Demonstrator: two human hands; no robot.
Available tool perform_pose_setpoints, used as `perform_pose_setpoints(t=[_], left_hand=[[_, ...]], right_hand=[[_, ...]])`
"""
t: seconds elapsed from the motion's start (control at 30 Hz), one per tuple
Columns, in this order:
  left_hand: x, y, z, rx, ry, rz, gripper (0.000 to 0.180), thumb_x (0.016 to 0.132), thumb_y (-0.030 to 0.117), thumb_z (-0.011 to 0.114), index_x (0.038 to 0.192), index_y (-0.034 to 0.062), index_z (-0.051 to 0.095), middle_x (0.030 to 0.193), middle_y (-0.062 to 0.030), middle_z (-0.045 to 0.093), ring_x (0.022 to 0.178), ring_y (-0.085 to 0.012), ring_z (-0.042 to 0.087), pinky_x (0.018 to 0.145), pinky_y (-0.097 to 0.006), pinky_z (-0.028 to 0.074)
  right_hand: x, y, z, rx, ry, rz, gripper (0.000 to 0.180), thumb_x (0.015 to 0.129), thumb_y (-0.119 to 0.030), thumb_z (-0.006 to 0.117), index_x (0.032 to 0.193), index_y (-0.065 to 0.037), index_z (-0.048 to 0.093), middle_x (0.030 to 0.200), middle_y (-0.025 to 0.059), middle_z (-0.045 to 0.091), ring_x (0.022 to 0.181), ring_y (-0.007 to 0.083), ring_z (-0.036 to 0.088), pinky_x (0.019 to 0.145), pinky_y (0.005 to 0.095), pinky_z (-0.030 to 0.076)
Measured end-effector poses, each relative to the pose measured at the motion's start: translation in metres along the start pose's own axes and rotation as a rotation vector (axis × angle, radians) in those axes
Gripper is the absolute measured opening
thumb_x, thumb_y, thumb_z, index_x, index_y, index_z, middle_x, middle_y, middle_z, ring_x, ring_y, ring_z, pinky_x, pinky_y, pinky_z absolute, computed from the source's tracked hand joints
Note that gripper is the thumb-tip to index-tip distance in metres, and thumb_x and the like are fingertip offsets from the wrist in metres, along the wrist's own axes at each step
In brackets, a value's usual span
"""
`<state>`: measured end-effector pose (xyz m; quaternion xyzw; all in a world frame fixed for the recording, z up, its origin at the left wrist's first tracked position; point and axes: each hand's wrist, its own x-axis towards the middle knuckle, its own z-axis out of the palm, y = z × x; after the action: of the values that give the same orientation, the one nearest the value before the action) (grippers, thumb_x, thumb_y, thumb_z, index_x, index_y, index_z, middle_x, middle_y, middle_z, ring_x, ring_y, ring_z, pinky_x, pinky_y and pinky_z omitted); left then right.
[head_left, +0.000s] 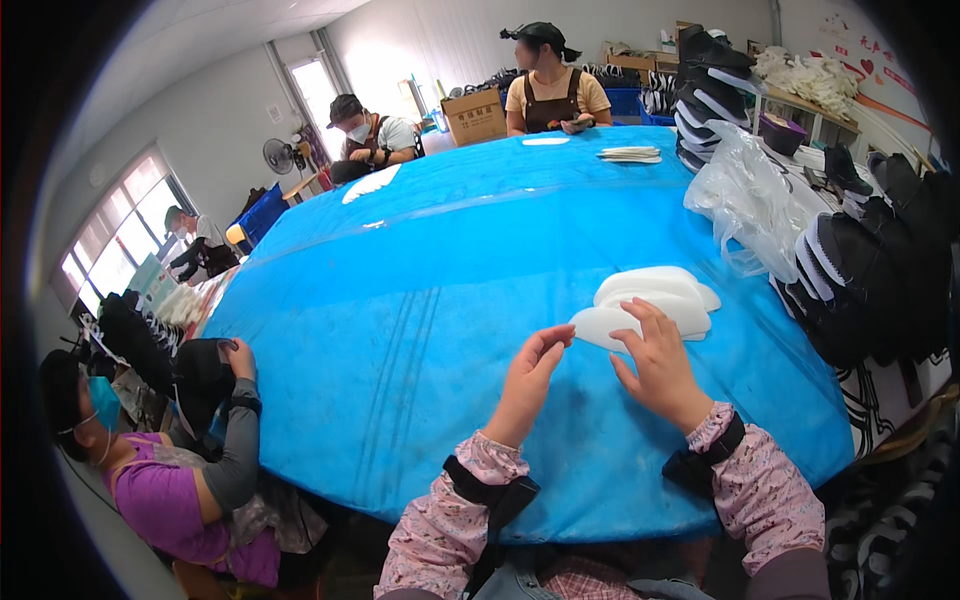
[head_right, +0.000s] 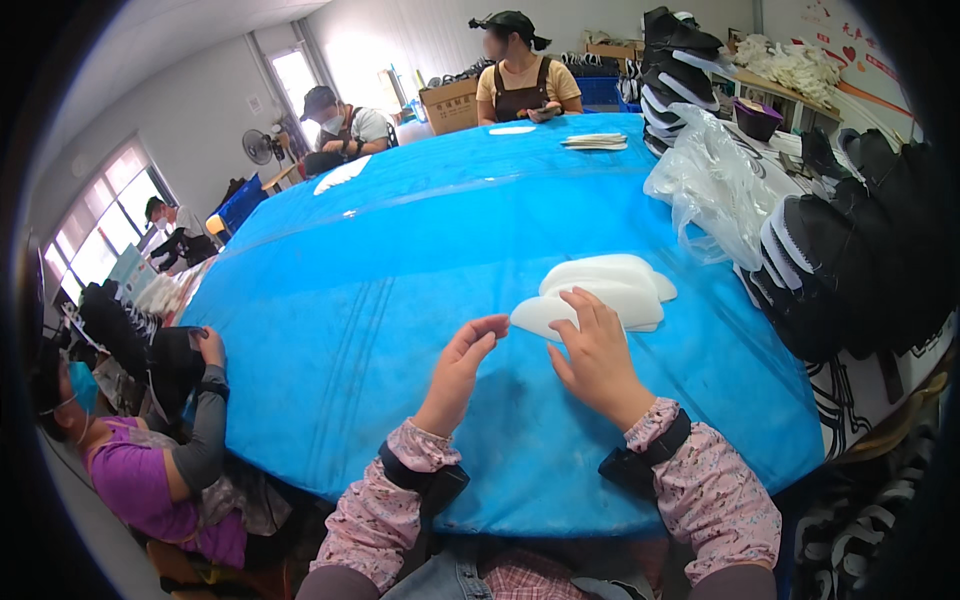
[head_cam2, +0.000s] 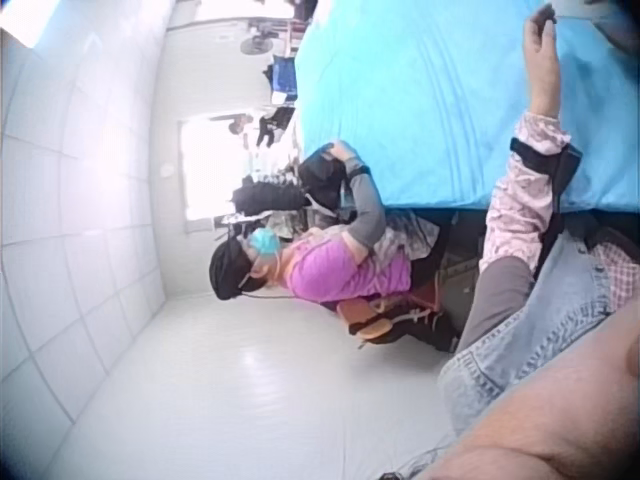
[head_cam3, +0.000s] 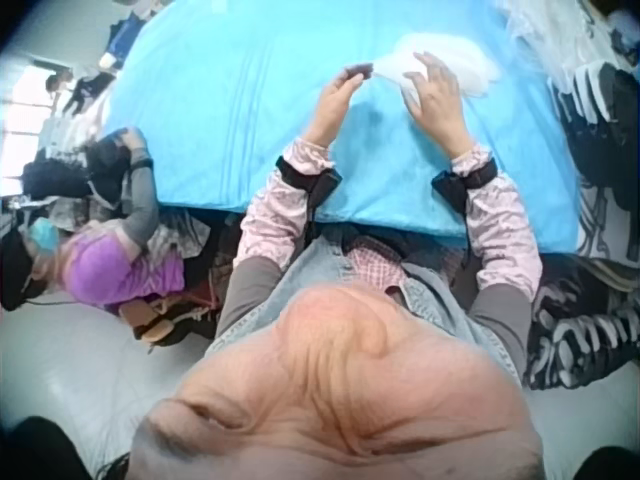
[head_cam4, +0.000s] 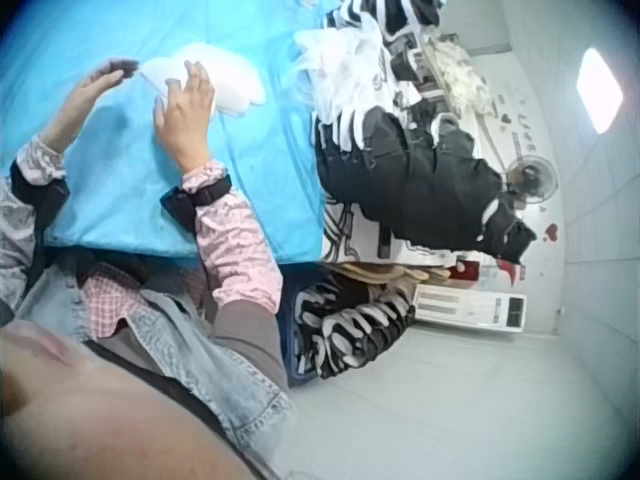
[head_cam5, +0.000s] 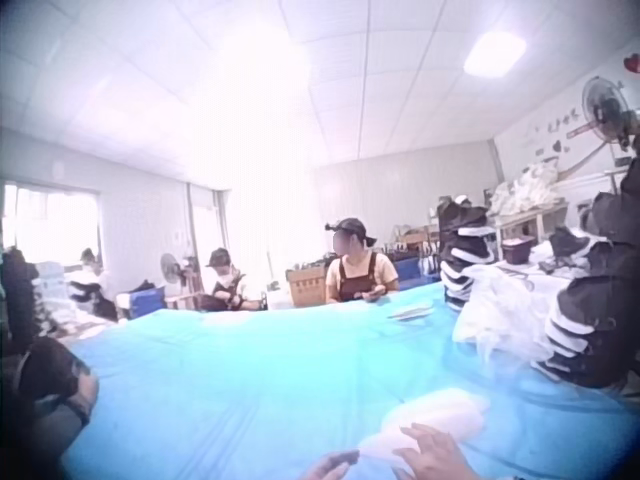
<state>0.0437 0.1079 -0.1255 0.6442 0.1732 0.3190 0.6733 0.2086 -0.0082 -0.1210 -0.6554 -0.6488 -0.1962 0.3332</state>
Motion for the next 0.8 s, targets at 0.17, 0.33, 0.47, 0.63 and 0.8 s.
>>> perform_pose_setpoints(t=[0.17, 0.33, 0.47, 0.63, 0.8], left_hand=[[-0.001, -0.015, -0.006, 0.038, 0.074, -0.044, 0.031, 0.095, 0.019, 0.047, 0.120, 0.0018, 0.053, 0.108, -0.0044, 0.059, 0.102, -0.0131, 0.053, 0.092, -0.027, 0.040], [0.009, -0.007, -0.022, -0.466, -0.010, -0.223, 0.021, 0.099, 0.026, 0.042, 0.095, 0.0074, 0.050, 0.073, 0.0041, 0.041, 0.059, -0.0053, 0.037, 0.053, -0.020, 0.033], [0.011, 0.003, -0.020, -0.531, -0.029, -0.219, 0.025, 0.100, 0.028, 0.038, 0.081, 0.0127, 0.041, 0.064, 0.0062, 0.028, 0.049, -0.0037, 0.022, 0.041, -0.019, 0.019], [0.013, 0.001, -0.023, -0.525, 0.010, -0.207, 0.022, 0.100, 0.031, 0.039, 0.091, 0.0117, 0.045, 0.065, 0.0051, 0.030, 0.051, -0.0049, 0.026, 0.043, -0.020, 0.023], [0.015, 0.032, -0.049, -1.265, -0.116, 0.029, 0.058, 0.095, 0.053, 0.032, 0.135, 0.0108, 0.035, 0.123, -0.0134, 0.046, 0.114, -0.0276, 0.045, 0.095, -0.046, 0.037]], right_hand=[[-0.014, 0.011, 0.014, 0.032, -0.108, 0.082, 0.027, 0.077, -0.016, 0.066, 0.102, -0.006, 0.059, 0.120, 0.0165, 0.050, 0.117, 0.0333, 0.045, 0.095, 0.0424, 0.036], [0.021, 0.035, -0.018, 1.053, -0.156, 0.782, 0.028, 0.097, -0.028, 0.044, 0.087, -0.005, 0.056, 0.067, -0.0011, 0.045, 0.058, 0.0052, 0.040, 0.051, 0.0213, 0.035], [0.079, 0.004, -0.054, 0.141, -0.357, -0.102, 0.017, 0.091, -0.018, 0.049, 0.086, -0.003, 0.055, 0.071, 0.0197, 0.057, 0.078, 0.0324, 0.061, 0.065, 0.0388, 0.046], [0.110, -0.063, -0.049, 0.236, -0.482, -0.326, 0.018, 0.088, -0.020, 0.058, 0.092, -0.004, 0.053, 0.087, 0.0166, 0.058, 0.085, 0.0315, 0.059, 0.071, 0.0388, 0.047], [0.100, -0.021, -0.031, 2.202, -0.280, 0.504, 0.069, 0.092, -0.054, 0.040, 0.142, -0.010, 0.023, 0.139, 0.0185, 0.035, 0.128, 0.0382, 0.036, 0.104, 0.0608, 0.031]])
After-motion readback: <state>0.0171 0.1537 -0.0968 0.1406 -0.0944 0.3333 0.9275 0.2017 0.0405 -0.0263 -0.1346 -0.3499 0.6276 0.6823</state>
